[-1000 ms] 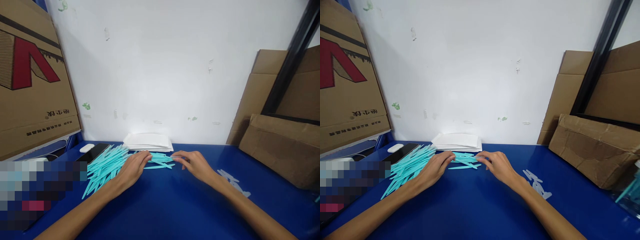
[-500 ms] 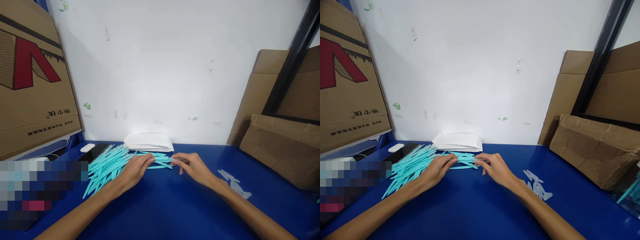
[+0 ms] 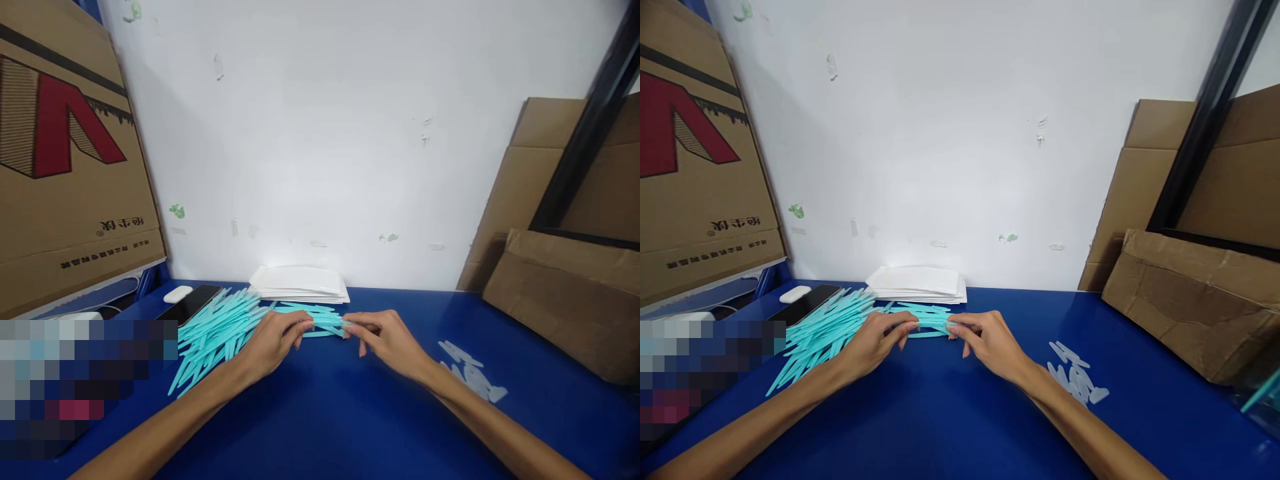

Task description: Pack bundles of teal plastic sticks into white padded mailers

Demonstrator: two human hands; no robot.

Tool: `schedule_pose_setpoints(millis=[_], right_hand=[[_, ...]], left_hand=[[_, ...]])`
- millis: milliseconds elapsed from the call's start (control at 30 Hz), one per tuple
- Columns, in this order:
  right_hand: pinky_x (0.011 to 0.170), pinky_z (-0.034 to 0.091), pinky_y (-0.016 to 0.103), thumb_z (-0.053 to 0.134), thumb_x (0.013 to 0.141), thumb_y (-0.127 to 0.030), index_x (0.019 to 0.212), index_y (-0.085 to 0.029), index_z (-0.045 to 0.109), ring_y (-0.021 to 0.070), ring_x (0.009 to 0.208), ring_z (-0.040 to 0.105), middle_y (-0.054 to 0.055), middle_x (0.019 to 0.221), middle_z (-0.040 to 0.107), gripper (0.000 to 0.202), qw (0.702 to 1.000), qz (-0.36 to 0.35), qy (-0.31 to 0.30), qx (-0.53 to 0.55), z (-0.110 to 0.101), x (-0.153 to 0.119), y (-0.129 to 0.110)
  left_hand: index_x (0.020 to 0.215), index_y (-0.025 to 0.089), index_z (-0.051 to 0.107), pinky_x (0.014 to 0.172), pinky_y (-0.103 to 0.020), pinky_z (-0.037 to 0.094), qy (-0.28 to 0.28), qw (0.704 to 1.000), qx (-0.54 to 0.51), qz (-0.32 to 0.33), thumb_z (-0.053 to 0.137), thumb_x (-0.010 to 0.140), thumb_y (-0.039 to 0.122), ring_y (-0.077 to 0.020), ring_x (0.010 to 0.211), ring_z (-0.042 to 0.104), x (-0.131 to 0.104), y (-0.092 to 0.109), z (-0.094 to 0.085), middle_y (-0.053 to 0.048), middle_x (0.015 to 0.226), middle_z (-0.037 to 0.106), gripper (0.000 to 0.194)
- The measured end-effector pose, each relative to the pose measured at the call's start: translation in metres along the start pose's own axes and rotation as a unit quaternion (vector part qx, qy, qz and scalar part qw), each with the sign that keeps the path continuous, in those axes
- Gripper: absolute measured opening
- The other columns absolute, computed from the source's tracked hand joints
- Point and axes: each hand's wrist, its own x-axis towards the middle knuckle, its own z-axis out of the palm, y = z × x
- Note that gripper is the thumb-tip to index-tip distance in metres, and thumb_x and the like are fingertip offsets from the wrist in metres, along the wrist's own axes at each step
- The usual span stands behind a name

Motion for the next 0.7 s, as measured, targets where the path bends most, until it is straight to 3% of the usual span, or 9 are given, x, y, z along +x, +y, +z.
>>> schedule_pose_setpoints(millis=[200, 300, 400, 500, 600, 700], right_hand=[[0.055, 0.049, 0.025, 0.054, 0.098, -0.043, 0.106, -0.022, 0.076, 0.0132, 0.052, 0.063, 0.002, 0.085, 0.077, 0.031, 0.999, -0.020, 0.006, -0.025, -0.001, 0.002, 0.001], [0.056, 0.051, 0.025, 0.054, 0.098, -0.046, 0.107, -0.024, 0.076, 0.0131, 0.051, 0.063, 0.002, 0.087, 0.077, 0.032, 0.999, -0.024, 0.005, -0.034, 0.002, 0.002, 0.002], [0.059, 0.053, 0.026, 0.057, 0.096, -0.047, 0.121, -0.027, 0.070, 0.0141, 0.055, 0.066, 0.001, 0.090, 0.077, 0.035, 0.998, -0.012, 0.014, -0.057, 0.001, 0.003, 0.004], [0.062, 0.054, 0.027, 0.053, 0.098, -0.047, 0.134, -0.031, 0.058, 0.0150, 0.063, 0.068, 0.002, 0.103, 0.075, 0.040, 0.994, -0.009, 0.044, -0.095, -0.004, 0.003, 0.005], [0.060, 0.053, 0.026, 0.046, 0.101, -0.046, 0.132, -0.032, 0.057, 0.0148, 0.064, 0.067, 0.001, 0.103, 0.074, 0.037, 0.987, -0.003, 0.080, -0.136, -0.008, 0.002, 0.007], [0.059, 0.052, 0.027, 0.042, 0.102, -0.046, 0.131, -0.031, 0.058, 0.0144, 0.061, 0.066, 0.002, 0.106, 0.073, 0.036, 0.983, -0.004, 0.091, -0.159, -0.008, 0.002, 0.009]], left_hand=[[0.100, 0.023, 0.067, 0.075, -0.030, 0.039, -0.012, 0.989, 0.146, 0.020, 0.038, 0.105, 0.037, -0.0200, 0.086, 0.056, -0.001, 0.006, -0.003, -0.002, 0.086, 0.069, 0.033], [0.117, 0.023, 0.063, 0.082, -0.035, 0.041, -0.003, 0.974, 0.214, 0.073, 0.035, 0.106, 0.028, -0.0216, 0.091, 0.056, -0.004, 0.005, 0.003, -0.004, 0.100, 0.069, 0.030], [0.118, 0.021, 0.061, 0.084, -0.038, 0.042, -0.001, 0.953, 0.292, 0.084, 0.038, 0.101, 0.015, -0.0233, 0.090, 0.057, -0.002, 0.003, 0.001, -0.007, 0.099, 0.069, 0.029], [0.117, 0.017, 0.062, 0.081, -0.038, 0.044, 0.021, 0.924, 0.382, 0.015, 0.039, 0.093, 0.004, -0.0261, 0.092, 0.060, 0.004, 0.002, -0.021, -0.011, 0.104, 0.067, 0.036], [0.116, 0.016, 0.064, 0.065, -0.034, 0.045, 0.065, 0.888, 0.436, -0.127, 0.039, 0.092, 0.008, -0.0272, 0.083, 0.064, 0.004, -0.006, -0.060, -0.015, 0.113, 0.064, 0.036], [0.109, 0.013, 0.067, 0.065, -0.038, 0.046, 0.093, 0.849, 0.452, -0.258, 0.037, 0.091, 0.013, -0.0344, 0.085, 0.067, -0.004, -0.030, -0.100, -0.018, 0.107, 0.066, 0.035]])
